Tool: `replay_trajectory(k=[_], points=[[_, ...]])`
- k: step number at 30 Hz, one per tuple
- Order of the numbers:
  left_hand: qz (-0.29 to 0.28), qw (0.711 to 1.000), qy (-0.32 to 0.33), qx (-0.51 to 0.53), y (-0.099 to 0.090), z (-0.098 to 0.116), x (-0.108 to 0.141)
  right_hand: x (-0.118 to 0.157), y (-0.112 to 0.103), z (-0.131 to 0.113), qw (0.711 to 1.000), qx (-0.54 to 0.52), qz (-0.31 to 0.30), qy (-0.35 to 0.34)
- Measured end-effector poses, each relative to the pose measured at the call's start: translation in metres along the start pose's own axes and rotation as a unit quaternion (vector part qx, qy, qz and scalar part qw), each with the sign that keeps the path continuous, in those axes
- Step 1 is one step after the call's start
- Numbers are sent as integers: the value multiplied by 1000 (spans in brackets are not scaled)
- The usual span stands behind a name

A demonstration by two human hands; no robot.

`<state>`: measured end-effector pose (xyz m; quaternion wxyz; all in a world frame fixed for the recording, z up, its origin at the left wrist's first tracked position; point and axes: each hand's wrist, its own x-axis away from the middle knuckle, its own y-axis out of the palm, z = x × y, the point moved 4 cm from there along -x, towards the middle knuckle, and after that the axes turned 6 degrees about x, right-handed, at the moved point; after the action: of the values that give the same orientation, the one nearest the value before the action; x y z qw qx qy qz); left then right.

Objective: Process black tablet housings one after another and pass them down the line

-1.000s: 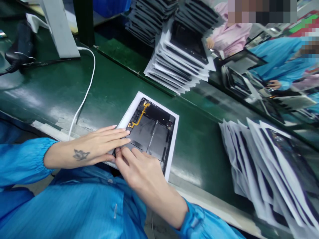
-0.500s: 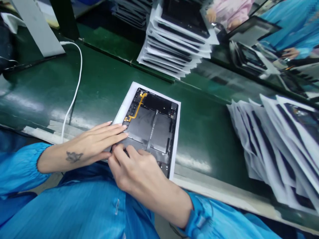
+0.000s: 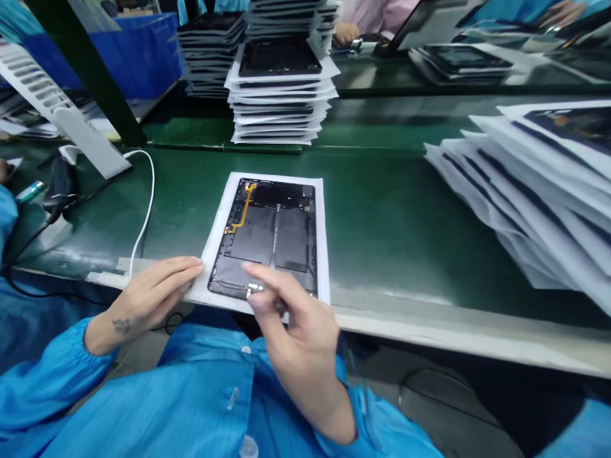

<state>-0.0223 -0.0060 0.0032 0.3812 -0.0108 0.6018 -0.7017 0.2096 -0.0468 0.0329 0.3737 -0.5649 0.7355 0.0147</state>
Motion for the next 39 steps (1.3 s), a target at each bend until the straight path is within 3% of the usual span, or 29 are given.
replay_trajectory(k=[4, 8, 13, 18, 24, 29, 33, 39], points=[[14, 998, 53, -21, 1, 8, -4, 6, 5, -2, 996, -11, -41, -80], [14, 996, 82, -39, 3, 9, -8, 15, -1, -2, 989, 47, -34, -138], [14, 992, 117, -35, 7, 9, -8, 14, -7, 0, 979, 125, -38, -154], [24, 988, 146, -37, 7, 11, -8, 6, -9, 2, 966, 184, -107, -149], [19, 984, 170, -58, 0, 15, -16, 21, -2, 0, 970, 98, -137, -174], [15, 982, 182, -42, -2, 18, -19, 41, 17, 5, 962, 112, -106, -224], [23, 983, 178, -42, 3, 17, -16, 46, 24, 6, 945, 160, -120, -259], [39, 988, 150, -23, 10, 18, -10, 58, 18, 14, 949, 186, -96, -237]])
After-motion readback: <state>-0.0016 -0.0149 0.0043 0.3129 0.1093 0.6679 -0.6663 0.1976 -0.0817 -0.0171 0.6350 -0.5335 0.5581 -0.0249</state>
